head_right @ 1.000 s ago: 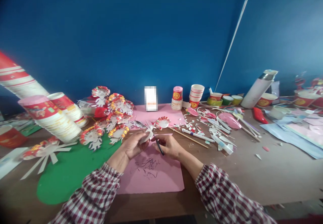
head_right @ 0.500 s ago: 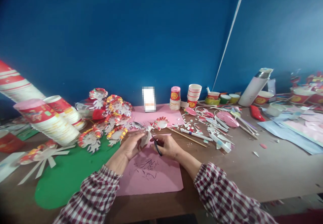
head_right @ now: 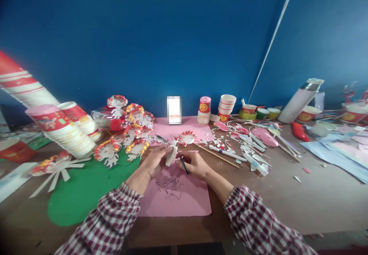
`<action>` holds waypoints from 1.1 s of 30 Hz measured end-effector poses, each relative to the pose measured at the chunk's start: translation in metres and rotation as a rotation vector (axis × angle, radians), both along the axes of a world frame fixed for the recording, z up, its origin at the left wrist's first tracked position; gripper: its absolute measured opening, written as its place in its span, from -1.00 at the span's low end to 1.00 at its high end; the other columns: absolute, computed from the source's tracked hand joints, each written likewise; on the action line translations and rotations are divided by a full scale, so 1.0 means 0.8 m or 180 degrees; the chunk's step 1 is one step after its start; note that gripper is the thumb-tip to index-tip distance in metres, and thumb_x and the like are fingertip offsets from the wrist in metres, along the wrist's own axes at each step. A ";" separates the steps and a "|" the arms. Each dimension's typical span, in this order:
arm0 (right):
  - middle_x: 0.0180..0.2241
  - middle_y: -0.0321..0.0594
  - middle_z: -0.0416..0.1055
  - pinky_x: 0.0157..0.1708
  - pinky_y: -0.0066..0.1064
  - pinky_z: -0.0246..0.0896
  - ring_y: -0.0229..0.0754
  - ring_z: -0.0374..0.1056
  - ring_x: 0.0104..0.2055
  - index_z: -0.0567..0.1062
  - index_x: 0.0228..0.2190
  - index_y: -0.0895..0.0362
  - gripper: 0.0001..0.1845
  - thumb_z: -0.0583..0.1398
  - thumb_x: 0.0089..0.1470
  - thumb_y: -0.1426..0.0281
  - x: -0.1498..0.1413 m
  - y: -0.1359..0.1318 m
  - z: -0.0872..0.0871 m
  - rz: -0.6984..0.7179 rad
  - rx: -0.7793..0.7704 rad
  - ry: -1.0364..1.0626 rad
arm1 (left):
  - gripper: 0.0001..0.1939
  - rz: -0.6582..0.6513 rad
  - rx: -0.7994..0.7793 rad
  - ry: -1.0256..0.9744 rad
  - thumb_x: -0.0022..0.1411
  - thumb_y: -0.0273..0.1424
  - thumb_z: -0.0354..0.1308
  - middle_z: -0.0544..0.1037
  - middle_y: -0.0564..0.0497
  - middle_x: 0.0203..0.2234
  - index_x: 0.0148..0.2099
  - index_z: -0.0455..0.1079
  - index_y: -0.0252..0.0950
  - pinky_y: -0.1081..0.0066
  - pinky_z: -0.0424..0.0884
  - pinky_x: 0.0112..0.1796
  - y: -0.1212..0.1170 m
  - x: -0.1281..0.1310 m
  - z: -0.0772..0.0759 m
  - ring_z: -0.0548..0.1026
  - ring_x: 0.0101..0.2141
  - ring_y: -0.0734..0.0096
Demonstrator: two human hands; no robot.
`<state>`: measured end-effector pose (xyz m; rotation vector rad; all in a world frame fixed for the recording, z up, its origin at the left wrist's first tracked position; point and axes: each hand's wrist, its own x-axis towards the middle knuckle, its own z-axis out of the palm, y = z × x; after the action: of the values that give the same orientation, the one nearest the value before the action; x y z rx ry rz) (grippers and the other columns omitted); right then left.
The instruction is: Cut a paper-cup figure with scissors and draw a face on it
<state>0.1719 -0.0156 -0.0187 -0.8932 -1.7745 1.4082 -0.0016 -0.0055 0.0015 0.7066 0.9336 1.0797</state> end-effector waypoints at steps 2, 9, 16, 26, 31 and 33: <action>-0.56 -0.28 0.32 -0.47 -0.48 0.15 -0.26 0.21 -0.47 0.51 -0.22 0.24 -0.54 0.25 0.00 0.10 -0.001 0.000 0.002 -0.0011 -0.0033 0.0003 | -0.69 0.0083 0.0037 0.0030 -0.18 -0.36 0.41 0.48 0.06 -0.62 -0.39 0.40 -0.38 0.52 0.27 -0.57 0.000 0.001 -0.002 0.40 -0.61 0.51; -0.54 -0.30 0.31 -0.44 -0.47 0.14 -0.27 0.20 -0.46 0.51 -0.26 0.25 -0.57 0.27 -0.01 0.13 -0.004 -0.003 0.006 -0.0010 -0.0100 0.0078 | -0.71 0.0086 0.0151 0.0086 -0.17 -0.35 0.40 0.48 0.06 -0.63 -0.42 0.39 -0.36 0.51 0.27 -0.56 0.000 0.003 -0.003 0.40 -0.61 0.51; -0.51 -0.30 0.31 -0.47 -0.49 0.07 -0.32 0.13 -0.49 0.51 -0.28 0.24 -0.61 0.27 -0.01 0.16 -0.003 -0.002 0.006 -0.0001 -0.0118 0.0085 | -0.73 0.0183 0.0186 0.0223 -0.15 -0.33 0.37 0.45 0.07 -0.64 -0.45 0.37 -0.35 0.50 0.26 -0.57 0.002 0.004 -0.009 0.39 -0.62 0.51; -0.54 -0.31 0.28 -0.50 -0.50 0.04 -0.32 0.13 -0.50 0.48 -0.35 0.24 -0.56 0.27 -0.03 0.08 -0.006 -0.006 0.014 0.0091 -0.0151 0.0233 | -0.74 0.0332 0.0077 0.0309 -0.15 -0.31 0.36 0.42 0.10 -0.66 -0.48 0.35 -0.32 0.49 0.25 -0.59 -0.003 0.011 -0.004 0.36 -0.65 0.52; -0.57 -0.33 0.27 -0.56 -0.50 0.02 -0.34 0.13 -0.55 0.44 -0.41 0.22 -0.54 0.26 -0.05 0.04 -0.008 -0.010 0.018 0.0030 -0.0265 0.0126 | -0.78 0.0444 0.0145 0.0250 -0.15 -0.33 0.36 0.43 0.10 -0.65 -0.49 0.39 -0.32 0.49 0.26 -0.57 -0.006 0.013 -0.001 0.36 -0.63 0.51; -0.57 -0.32 0.28 -0.56 -0.51 0.01 -0.34 0.13 -0.55 0.43 -0.42 0.22 -0.54 0.27 -0.06 0.04 -0.008 -0.010 0.019 0.0022 -0.0259 0.0114 | -0.78 0.0473 0.0186 0.0272 -0.15 -0.33 0.36 0.43 0.10 -0.65 -0.49 0.40 -0.32 0.49 0.26 -0.56 -0.006 0.013 -0.002 0.37 -0.62 0.51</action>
<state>0.1652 -0.0238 -0.0033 -0.8995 -1.7057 1.5009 0.0089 -0.0100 -0.0005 0.7452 1.0441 1.2192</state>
